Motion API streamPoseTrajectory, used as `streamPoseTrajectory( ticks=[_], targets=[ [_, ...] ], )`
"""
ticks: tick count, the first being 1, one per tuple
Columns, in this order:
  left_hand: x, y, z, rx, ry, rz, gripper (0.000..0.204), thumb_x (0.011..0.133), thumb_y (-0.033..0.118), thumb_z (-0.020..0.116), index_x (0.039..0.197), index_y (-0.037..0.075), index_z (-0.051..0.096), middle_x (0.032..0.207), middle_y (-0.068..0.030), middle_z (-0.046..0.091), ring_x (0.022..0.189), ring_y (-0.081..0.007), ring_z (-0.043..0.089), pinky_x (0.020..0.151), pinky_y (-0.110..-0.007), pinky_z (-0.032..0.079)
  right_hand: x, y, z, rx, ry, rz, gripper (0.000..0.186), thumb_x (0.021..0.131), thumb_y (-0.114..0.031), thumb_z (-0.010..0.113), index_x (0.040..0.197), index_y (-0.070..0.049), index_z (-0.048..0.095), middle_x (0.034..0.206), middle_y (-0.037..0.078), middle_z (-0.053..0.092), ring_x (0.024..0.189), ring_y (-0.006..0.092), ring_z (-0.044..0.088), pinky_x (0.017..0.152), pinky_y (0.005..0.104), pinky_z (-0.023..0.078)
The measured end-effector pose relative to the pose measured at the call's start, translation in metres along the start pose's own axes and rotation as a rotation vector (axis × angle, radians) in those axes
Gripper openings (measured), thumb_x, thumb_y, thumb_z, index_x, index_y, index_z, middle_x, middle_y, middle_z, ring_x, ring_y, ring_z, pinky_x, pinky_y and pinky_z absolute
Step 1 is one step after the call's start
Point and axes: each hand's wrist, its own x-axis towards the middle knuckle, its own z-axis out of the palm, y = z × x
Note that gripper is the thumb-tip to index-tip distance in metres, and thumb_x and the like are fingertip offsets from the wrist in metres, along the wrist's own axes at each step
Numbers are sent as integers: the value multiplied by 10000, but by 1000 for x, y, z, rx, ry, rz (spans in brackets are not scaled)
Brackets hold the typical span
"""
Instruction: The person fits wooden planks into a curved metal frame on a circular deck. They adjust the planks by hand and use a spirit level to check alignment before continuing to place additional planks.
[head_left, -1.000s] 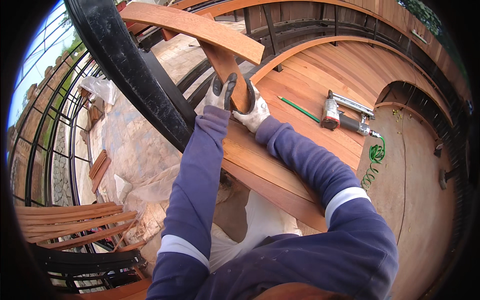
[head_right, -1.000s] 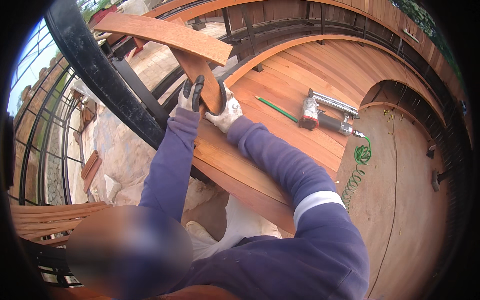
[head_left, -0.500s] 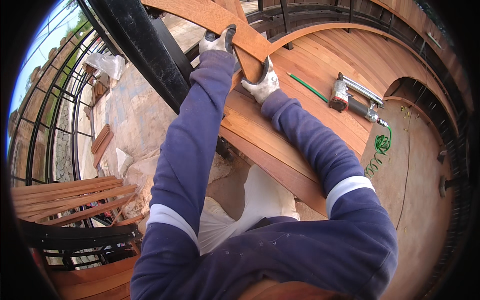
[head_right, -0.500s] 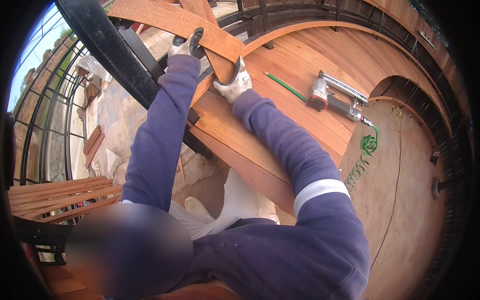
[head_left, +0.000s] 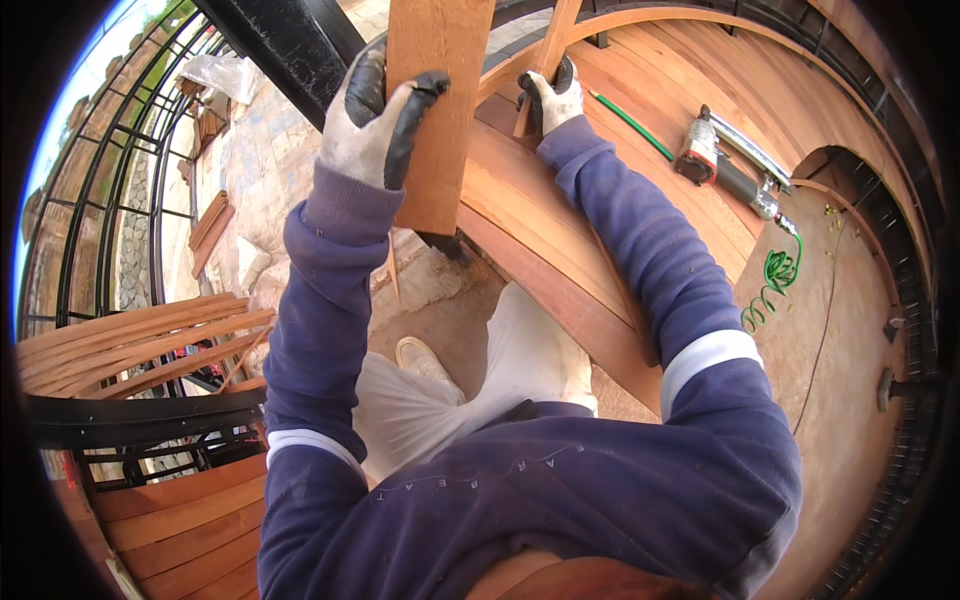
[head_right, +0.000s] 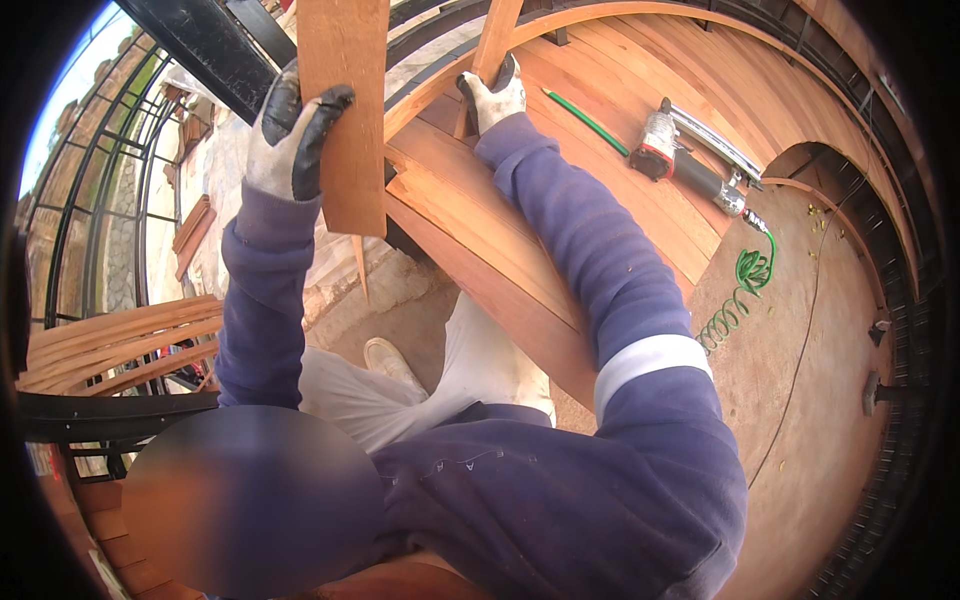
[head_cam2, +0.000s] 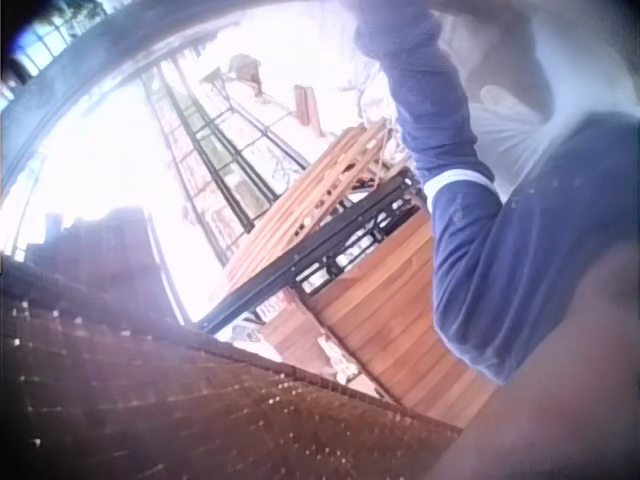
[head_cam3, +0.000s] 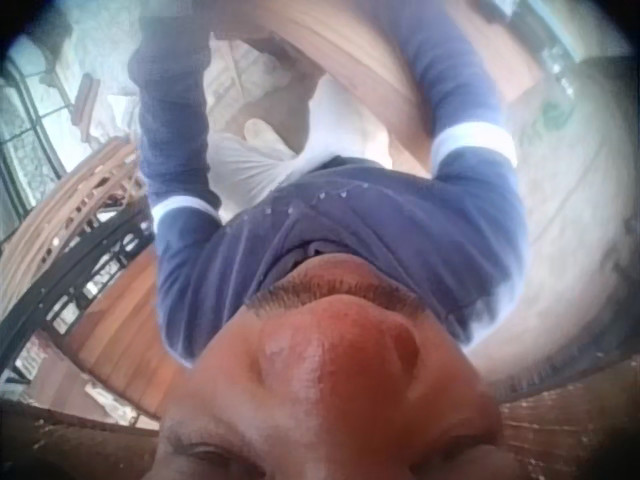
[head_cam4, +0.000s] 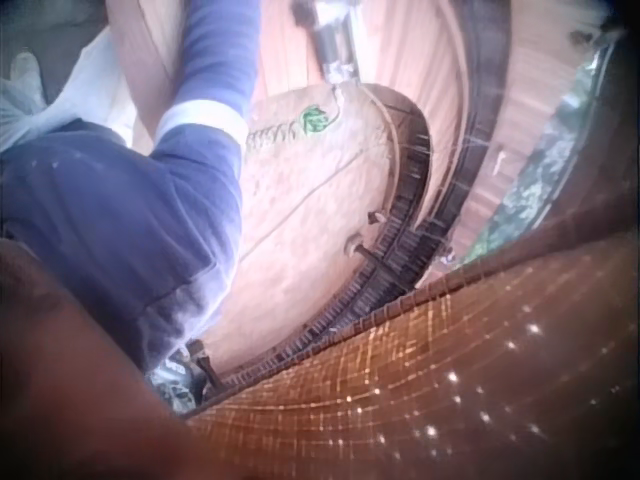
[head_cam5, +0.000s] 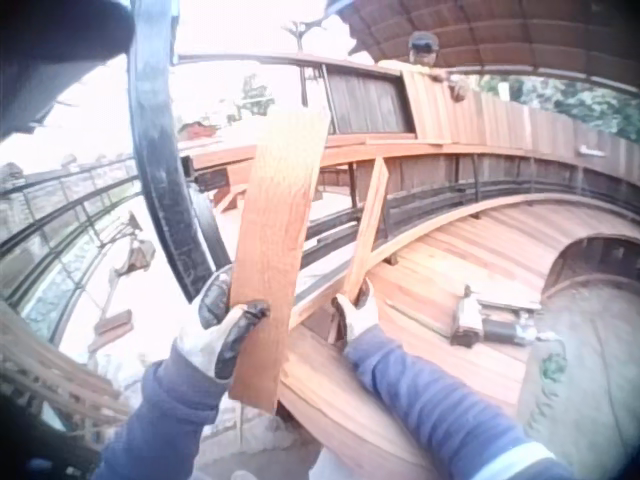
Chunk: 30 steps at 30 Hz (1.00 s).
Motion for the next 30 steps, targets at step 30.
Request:
streamPoseTrajectory(
  ticks=[30],
  targets=[
    [-108, 88, -97, -547, -734, -1225, 433, 879, 269, 744, 1225, 36, 626, 1053, -19, 671, 936, -103, 598, 812, -258, 484, -20, -163, 26, 81, 336, 271, 561, 893, -121, 699, 1375, -27, 428, 936, 141, 623, 625, 187, 633, 569, 338, 562]
  ],
)
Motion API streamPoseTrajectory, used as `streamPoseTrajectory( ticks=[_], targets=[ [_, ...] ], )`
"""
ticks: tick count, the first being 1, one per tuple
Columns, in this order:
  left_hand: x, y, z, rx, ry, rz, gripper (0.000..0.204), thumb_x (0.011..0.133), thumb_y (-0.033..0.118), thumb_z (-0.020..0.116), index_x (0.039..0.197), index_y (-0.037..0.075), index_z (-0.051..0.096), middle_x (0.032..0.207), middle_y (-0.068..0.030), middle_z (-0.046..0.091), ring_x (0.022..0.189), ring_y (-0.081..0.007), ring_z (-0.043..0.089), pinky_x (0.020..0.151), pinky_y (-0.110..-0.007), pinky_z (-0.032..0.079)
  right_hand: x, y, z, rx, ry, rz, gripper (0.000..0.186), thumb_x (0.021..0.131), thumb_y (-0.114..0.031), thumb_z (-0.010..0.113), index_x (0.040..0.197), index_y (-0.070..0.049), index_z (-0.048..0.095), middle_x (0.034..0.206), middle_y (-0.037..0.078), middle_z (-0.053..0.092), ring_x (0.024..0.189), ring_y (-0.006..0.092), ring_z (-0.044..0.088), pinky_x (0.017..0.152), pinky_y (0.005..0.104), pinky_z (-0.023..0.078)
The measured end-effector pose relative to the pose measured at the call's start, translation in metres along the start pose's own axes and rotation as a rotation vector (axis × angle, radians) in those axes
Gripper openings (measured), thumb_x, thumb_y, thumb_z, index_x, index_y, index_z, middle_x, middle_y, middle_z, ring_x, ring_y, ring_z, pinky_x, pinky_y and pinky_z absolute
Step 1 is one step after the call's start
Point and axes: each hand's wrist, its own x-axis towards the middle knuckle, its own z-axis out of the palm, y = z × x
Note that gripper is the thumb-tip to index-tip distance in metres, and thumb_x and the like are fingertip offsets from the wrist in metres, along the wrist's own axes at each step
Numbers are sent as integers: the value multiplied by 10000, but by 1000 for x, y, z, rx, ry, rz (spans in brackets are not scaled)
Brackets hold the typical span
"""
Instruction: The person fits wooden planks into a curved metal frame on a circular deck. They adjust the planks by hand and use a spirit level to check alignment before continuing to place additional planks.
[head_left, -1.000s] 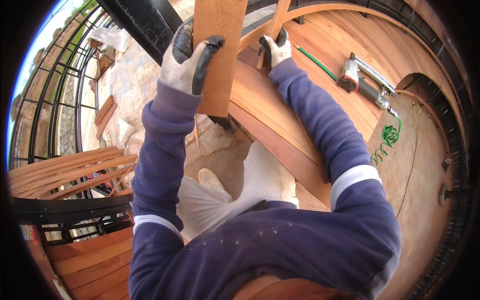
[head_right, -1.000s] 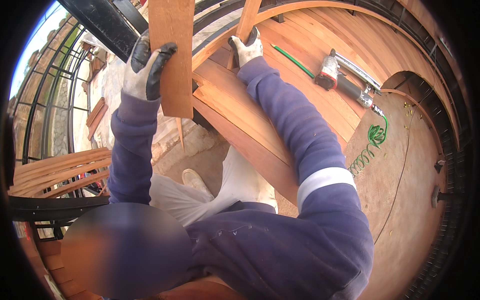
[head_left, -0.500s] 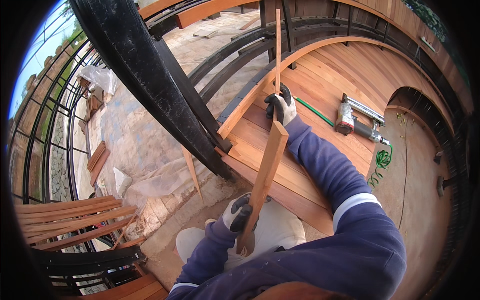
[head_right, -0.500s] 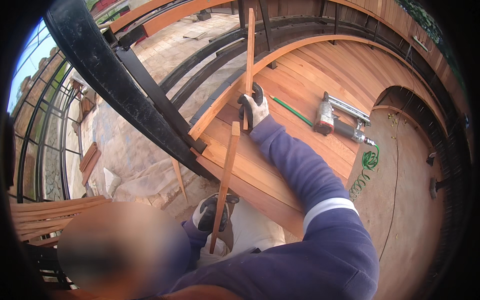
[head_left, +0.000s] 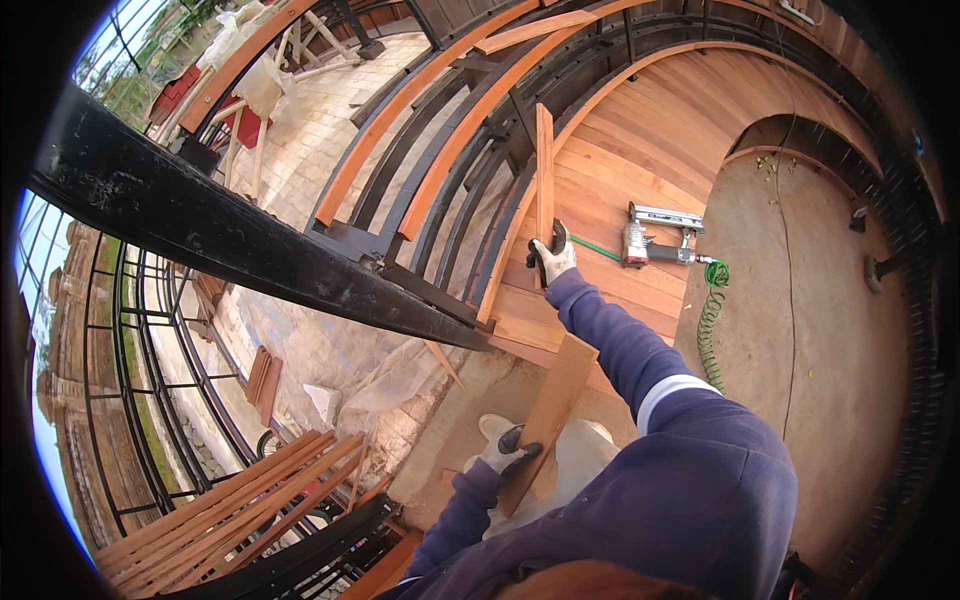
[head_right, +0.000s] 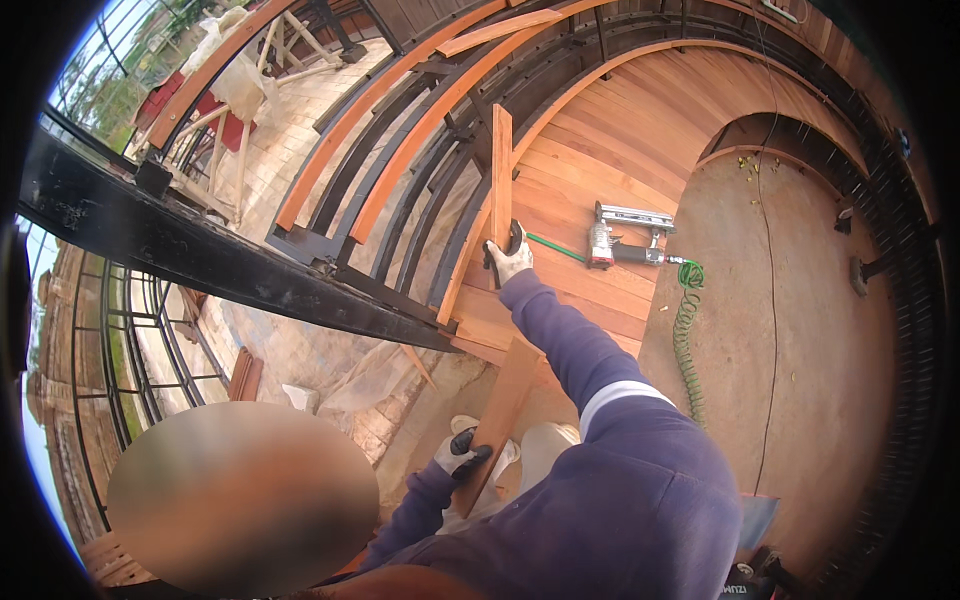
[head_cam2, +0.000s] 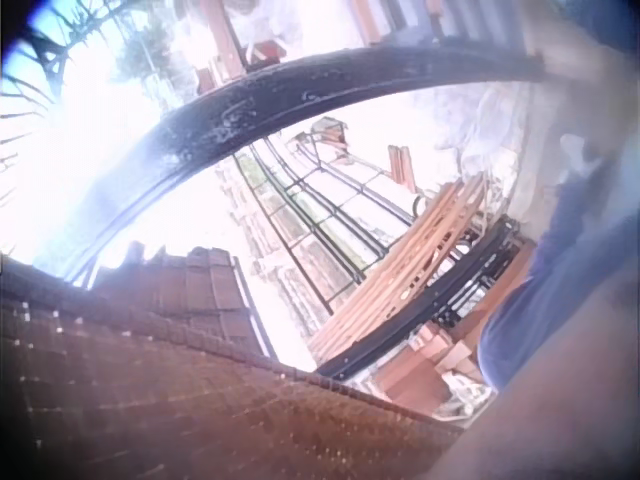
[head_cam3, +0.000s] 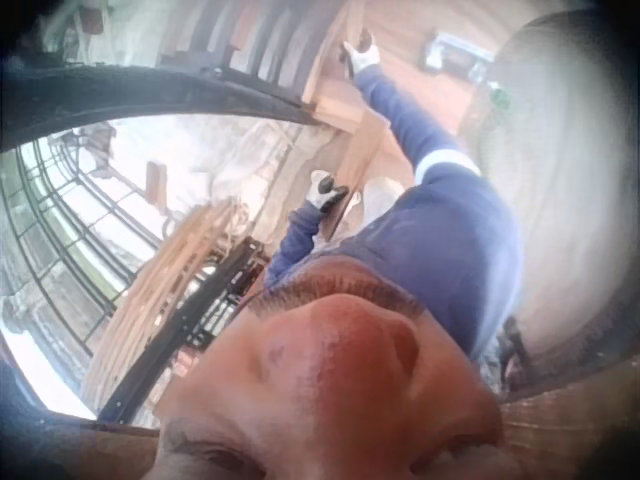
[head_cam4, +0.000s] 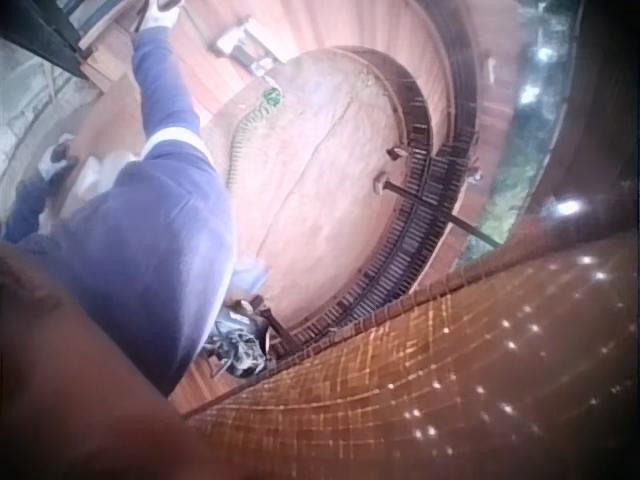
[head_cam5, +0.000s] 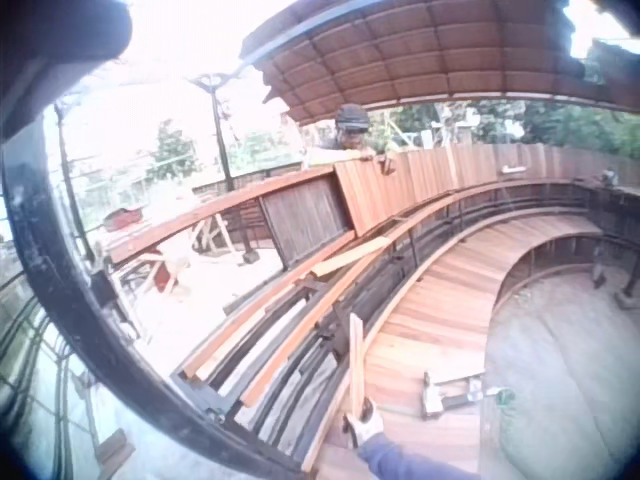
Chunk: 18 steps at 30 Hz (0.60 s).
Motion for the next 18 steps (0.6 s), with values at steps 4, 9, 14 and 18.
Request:
streamPoseTrajectory(
  ticks=[4, 9, 14, 18],
  targets=[
    [-45, 48, 17, 4, 9, -12, 403, 878, 212, 757, 1215, 31, 629, 1078, -27, 680, 966, -104, 611, 849, -256, 488, -65, -29, -73, -150, 140, 253, 744, 829, -329, 752, 1397, 14, 415, 1258, 242, 581, 1186, 355, 561, 1020, 412, 442],
    [-68, 114, 37, 12, 118, 64, 253, 903, 93, 717, 1124, 18, 619, 1036, -43, 684, 920, -87, 623, 821, -248, 510, -208, -43, -219, -342, 248, 208, 428, 861, -159, 744, 1240, -52, 578, 756, 14, 615, 597, 109, 531, 531, 283, 433],
    [-13, 153, 50, -275, 333, 345, 210, 909, 28, 675, 1112, 33, 619, 989, -3, 642, 843, -66, 589, 755, -217, 499, -320, -207, -301, -391, 158, 652, 653, 798, -294, 819, 1291, 24, 534, 887, 88, 662, 711, 131, 596, 623, 285, 494],
    [29, 221, 62, -377, 445, 491, 220, 892, 21, 686, 1103, 20, 623, 986, -25, 650, 853, -102, 607, 736, -250, 511, -371, -230, -352, -301, 212, 619, 602, 794, -186, 815, 1293, -38, 512, 815, 78, 626, 580, 140, 591, 491, 310, 480]
  ],
)
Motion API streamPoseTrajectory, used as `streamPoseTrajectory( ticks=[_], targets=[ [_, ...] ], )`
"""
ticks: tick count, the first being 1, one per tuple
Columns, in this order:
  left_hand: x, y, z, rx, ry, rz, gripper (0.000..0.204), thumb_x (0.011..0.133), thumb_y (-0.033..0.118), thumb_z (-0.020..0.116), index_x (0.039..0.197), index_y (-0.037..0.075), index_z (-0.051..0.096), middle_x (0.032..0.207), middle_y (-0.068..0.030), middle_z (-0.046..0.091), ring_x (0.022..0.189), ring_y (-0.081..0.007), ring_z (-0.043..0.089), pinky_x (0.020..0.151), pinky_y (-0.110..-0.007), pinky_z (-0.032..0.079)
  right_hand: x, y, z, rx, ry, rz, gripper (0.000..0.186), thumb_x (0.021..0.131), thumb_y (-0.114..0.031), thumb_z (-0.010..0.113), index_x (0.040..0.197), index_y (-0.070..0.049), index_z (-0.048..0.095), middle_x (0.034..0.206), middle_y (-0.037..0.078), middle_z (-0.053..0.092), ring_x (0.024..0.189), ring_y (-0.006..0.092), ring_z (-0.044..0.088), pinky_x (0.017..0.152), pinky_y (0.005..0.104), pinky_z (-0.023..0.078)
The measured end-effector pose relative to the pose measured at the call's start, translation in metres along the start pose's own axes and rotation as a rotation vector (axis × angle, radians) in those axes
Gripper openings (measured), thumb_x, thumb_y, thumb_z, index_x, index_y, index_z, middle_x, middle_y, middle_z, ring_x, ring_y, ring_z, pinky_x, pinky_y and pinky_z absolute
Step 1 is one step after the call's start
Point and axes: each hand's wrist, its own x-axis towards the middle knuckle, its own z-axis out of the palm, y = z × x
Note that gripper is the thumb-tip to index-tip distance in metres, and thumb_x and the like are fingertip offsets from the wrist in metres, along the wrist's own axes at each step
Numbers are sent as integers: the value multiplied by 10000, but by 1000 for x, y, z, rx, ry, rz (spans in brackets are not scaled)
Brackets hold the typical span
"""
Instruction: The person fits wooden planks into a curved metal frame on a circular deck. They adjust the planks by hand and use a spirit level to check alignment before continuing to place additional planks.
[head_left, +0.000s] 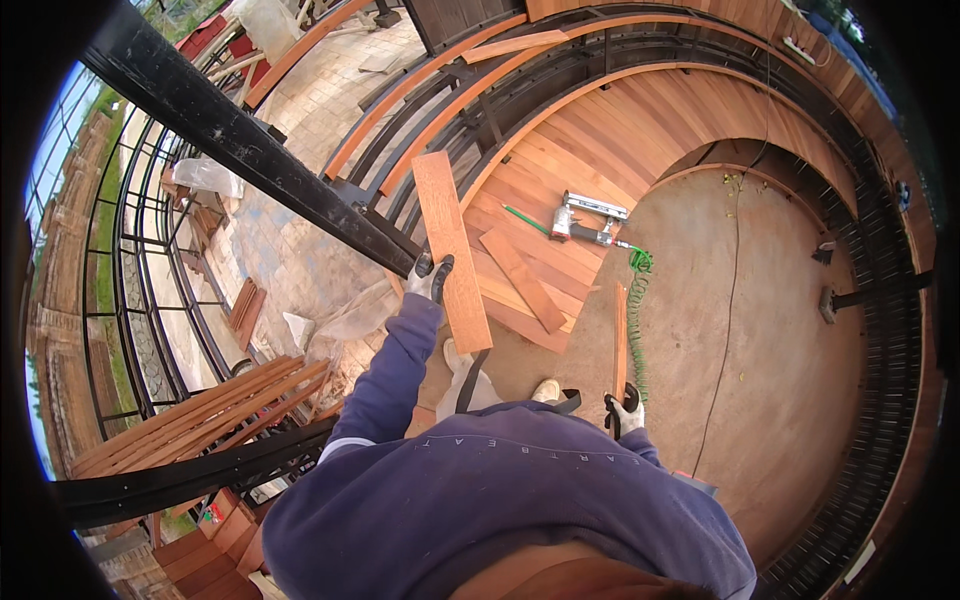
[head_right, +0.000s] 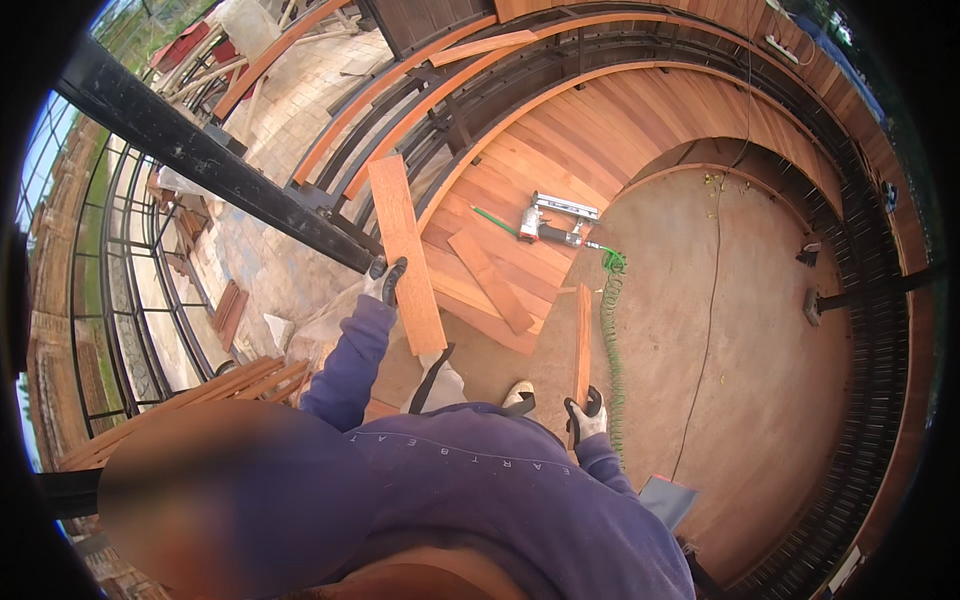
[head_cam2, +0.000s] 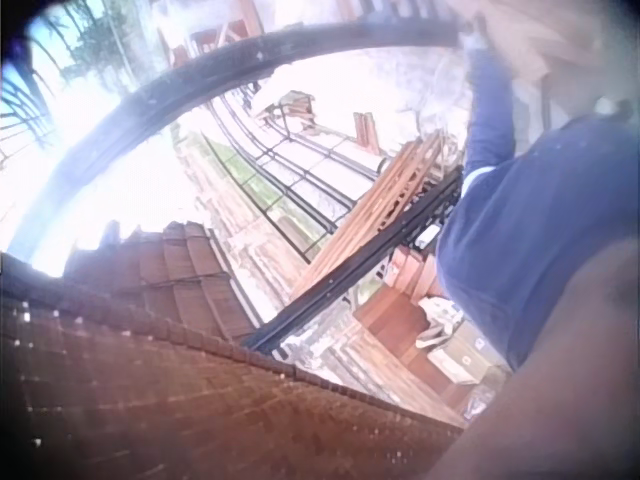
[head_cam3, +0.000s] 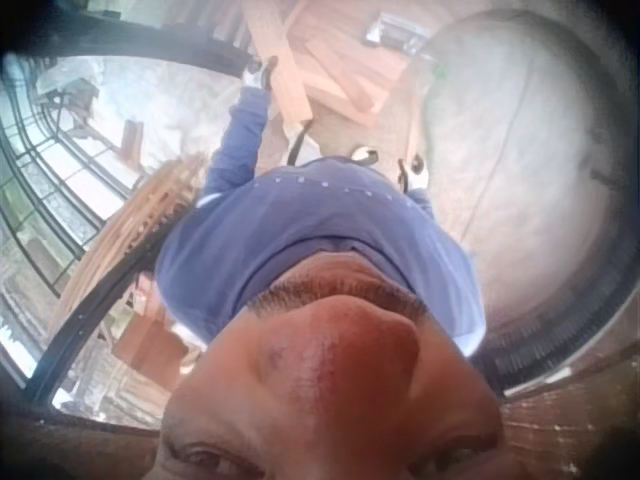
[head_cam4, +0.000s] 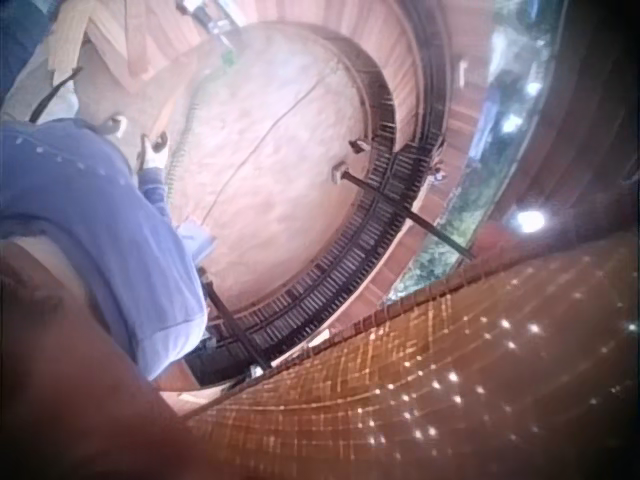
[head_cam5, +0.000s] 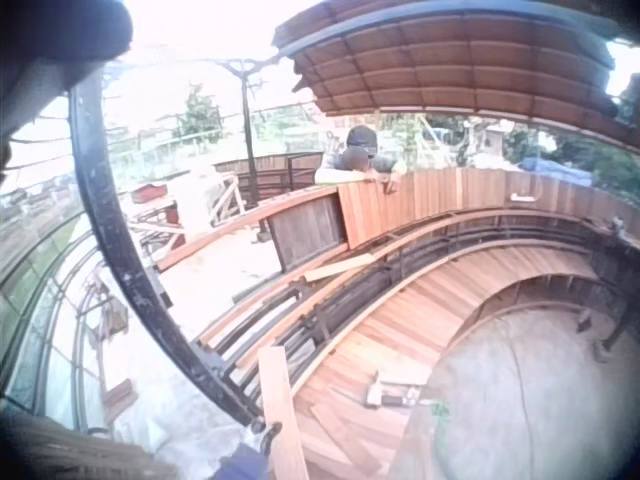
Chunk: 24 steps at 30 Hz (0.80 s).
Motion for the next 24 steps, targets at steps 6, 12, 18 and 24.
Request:
streamPoseTrajectory(
  ticks=[6, 12, 18, 24],
  targets=[
    [141, 25, 42, 336, 164, 122, 187, 883, 147, 715, 996, 11, 651, 880, -48, 679, 725, -140, 600, 676, -307, 497, 72, 64, -28, -425, 137, -149, 631, 726, -220, 842, 1237, -11, 535, 999, 174, 649, 806, 266, 661, 714, 386, 543],
    [321, 7, 56, 321, 266, 361, 546, 883, 60, 668, 1356, -33, 412, 1208, -164, 626, 1047, -252, 638, 901, -339, 504, 90, 29, -2, -409, 149, -8, 676, 703, -253, 855, 1252, -14, 542, 1148, 196, 630, 1061, 314, 625, 909, 398, 502],
    [390, 0, 92, 157, 271, 254, 766, 900, -3, 602, 1531, 8, 168, 1417, -191, 503, 1244, -272, 555, 1018, -321, 454, 75, -16, 26, -382, 169, 30, 727, 700, -228, 858, 1296, 7, 514, 1148, 196, 642, 1017, 274, 649, 888, 374, 520],
    [423, -14, 102, 201, 256, 244, 862, 865, -46, 609, 1559, 28, 102, 1468, -177, 427, 1232, -236, 536, 1012, -296, 458, 111, -121, 105, 51, -122, 73, 411, 880, -131, 674, 1248, -12, 536, 899, 90, 631, 728, 216, 670, 615, 338, 553]
  ],
)
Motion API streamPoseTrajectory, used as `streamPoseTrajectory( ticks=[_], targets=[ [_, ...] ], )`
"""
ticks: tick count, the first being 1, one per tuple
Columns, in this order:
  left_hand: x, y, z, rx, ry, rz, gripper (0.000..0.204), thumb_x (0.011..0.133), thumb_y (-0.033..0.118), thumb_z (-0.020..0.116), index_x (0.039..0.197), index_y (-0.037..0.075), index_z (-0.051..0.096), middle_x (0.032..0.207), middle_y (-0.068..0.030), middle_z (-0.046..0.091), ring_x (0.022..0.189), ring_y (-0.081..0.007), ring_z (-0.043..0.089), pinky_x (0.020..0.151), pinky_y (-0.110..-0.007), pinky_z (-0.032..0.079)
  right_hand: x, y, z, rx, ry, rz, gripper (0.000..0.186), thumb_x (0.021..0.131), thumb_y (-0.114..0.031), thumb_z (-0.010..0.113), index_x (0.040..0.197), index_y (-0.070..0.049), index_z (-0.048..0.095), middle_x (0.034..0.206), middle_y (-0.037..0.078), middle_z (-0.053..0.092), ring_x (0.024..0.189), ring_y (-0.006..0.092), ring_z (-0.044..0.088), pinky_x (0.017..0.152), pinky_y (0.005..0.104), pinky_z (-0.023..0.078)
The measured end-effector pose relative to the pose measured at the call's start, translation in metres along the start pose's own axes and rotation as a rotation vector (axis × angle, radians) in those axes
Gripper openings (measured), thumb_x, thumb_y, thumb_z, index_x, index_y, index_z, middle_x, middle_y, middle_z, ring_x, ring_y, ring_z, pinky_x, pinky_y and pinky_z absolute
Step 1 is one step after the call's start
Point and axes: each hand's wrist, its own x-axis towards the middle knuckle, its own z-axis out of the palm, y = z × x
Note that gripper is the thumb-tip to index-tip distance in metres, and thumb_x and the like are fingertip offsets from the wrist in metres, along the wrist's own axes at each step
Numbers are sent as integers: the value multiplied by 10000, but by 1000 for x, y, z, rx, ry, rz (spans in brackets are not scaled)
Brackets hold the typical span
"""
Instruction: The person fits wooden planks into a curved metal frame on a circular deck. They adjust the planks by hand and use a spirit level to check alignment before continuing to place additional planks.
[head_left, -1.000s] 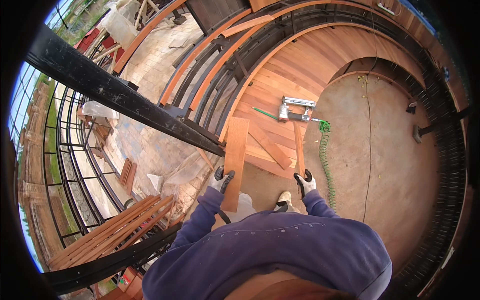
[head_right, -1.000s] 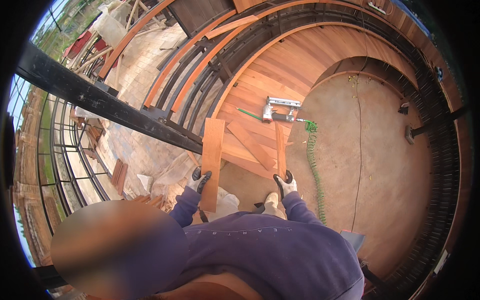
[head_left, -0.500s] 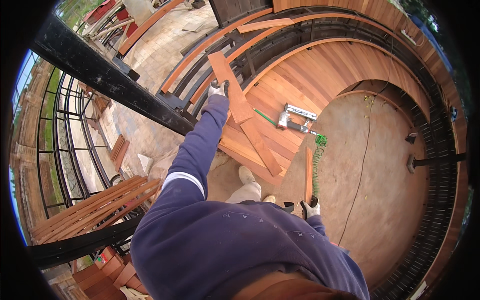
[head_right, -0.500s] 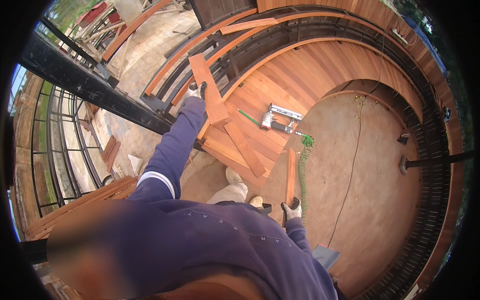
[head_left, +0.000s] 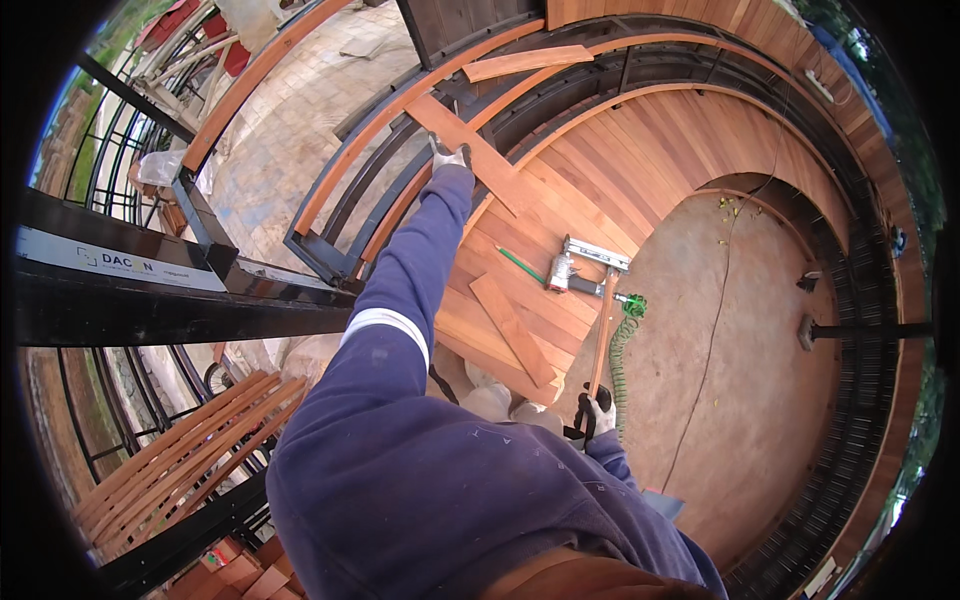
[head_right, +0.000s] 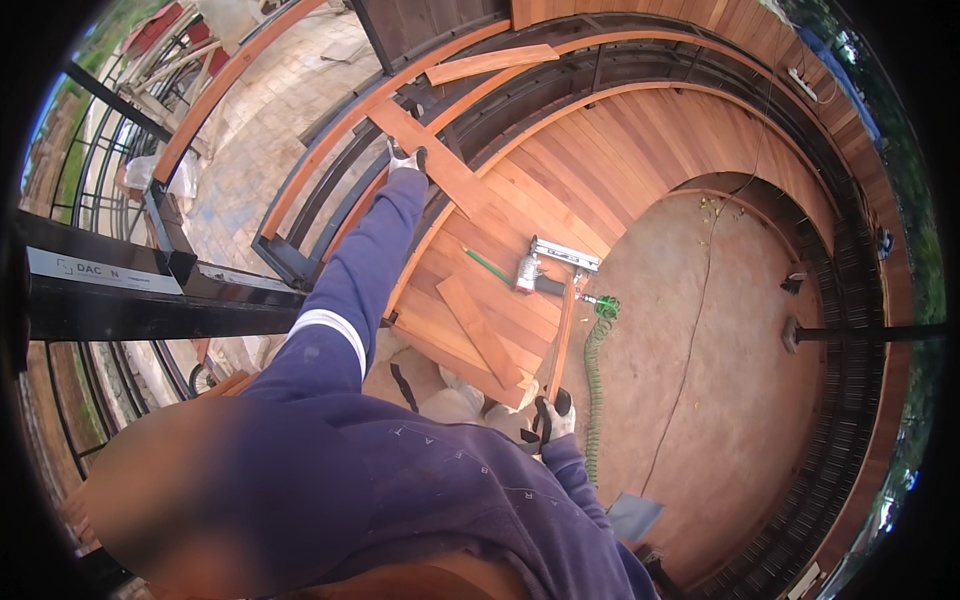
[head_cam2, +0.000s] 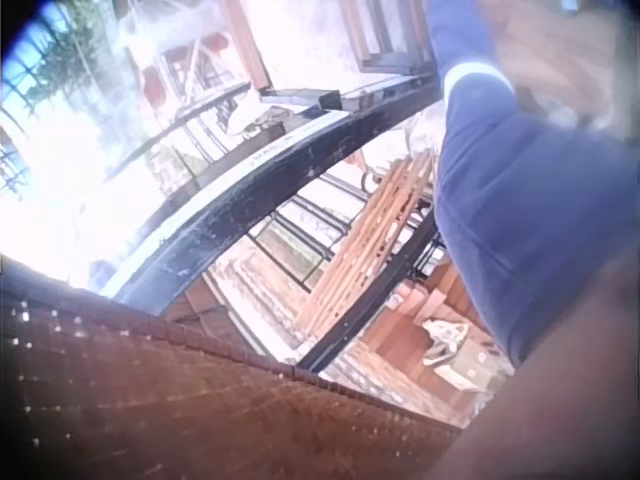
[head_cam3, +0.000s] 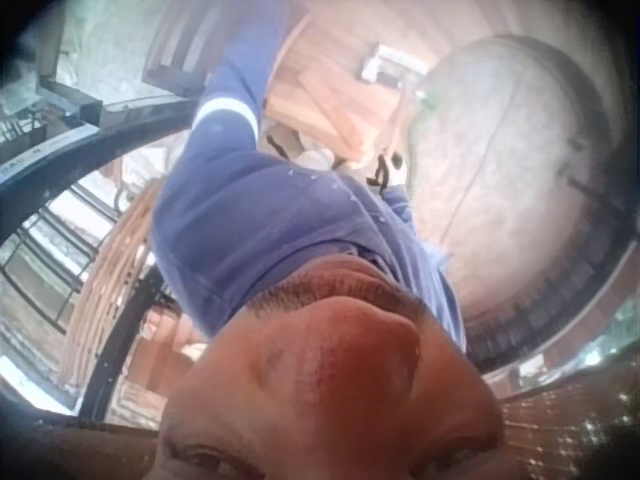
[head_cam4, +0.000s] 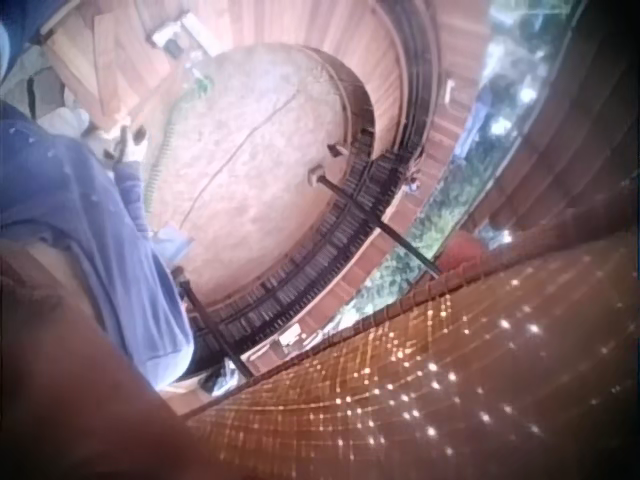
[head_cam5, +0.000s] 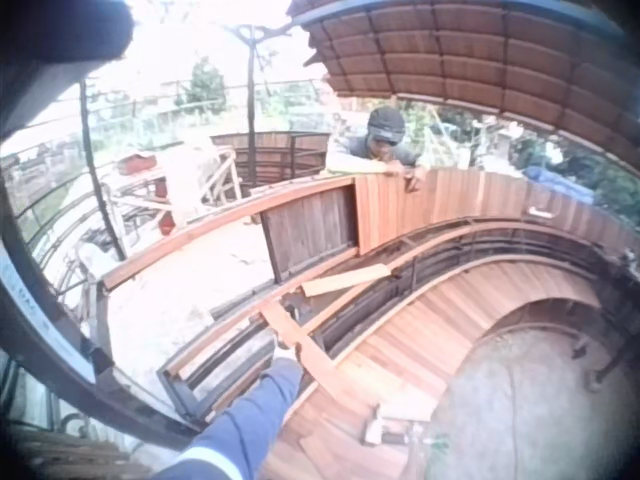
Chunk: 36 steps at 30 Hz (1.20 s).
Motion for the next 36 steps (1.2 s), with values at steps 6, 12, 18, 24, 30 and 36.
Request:
streamPoseTrajectory(
  ticks=[6, 12, 18, 24, 30, 36],
  targets=[
    [36, -34, -9, -41, -39, 40, 918, 849, 67, 675, 1545, 7, 79, 1416, -201, 484, 1209, -272, 569, 1043, -323, 441, 121, -134, 126, 481, -355, -356, 404, 919, -73, 622, 1287, -39, 459, 1232, 170, 528, 1179, 386, 587, 938, 548, 549],
    [16, 77, -19, 979, -133, -24, 853, 839, 346, 680, 1518, 49, 259, 1367, -227, 531, 1216, -352, 565, 1037, -384, 452, 215, -203, 186, 344, -284, -584, 268, 948, -78, 606, 1177, 26, 515, 1118, 142, 569, 1089, 324, 607, 903, 517, 570],
    [13, 92, -54, 1470, -370, 385, 907, 823, 428, 702, 1566, 261, 210, 1637, -91, 139, 1506, -321, 127, 1188, -547, 194, 207, -238, 209, 300, -180, -656, 211, 896, -77, 663, 1021, 46, 546, 892, 106, 594, 767, 191, 635, 709, 354, 612],
    [19, 83, -42, 1467, -398, 454, 919, 848, 459, 689, 1576, 249, 169, 1639, -84, 142, 1504, -329, 134, 1183, -551, 214, 242, -251, 197, 373, -221, -603, 219, 894, -46, 637, 1066, 19, 519, 914, 94, 551, 827, 207, 613, 807, 467, 621],
    [23, 79, -37, 1544, -366, 395, 837, 909, 406, 627, 1577, 218, 159, 1642, -69, 143, 1506, -306, 146, 1178, -528, 250, 241, -237, 172, 249, -195, -764, 537, 853, -135, 715, 1310, 9, 473, 1198, 152, 585, 1043, 259, 644, 885, 406, 565],
    [22, 76, -37, 1623, -307, 436, 833, 906, 422, 629, 1574, 244, 163, 1635, -69, 173, 1505, -282, 159, 1188, -479, 259, 223, -184, 105, 112, -36, -699, 882, 775, 110, 672, 1514, -115, 247, 1297, 153, 511, 1167, 255, 568, 948, 374, 539]
  ],
)
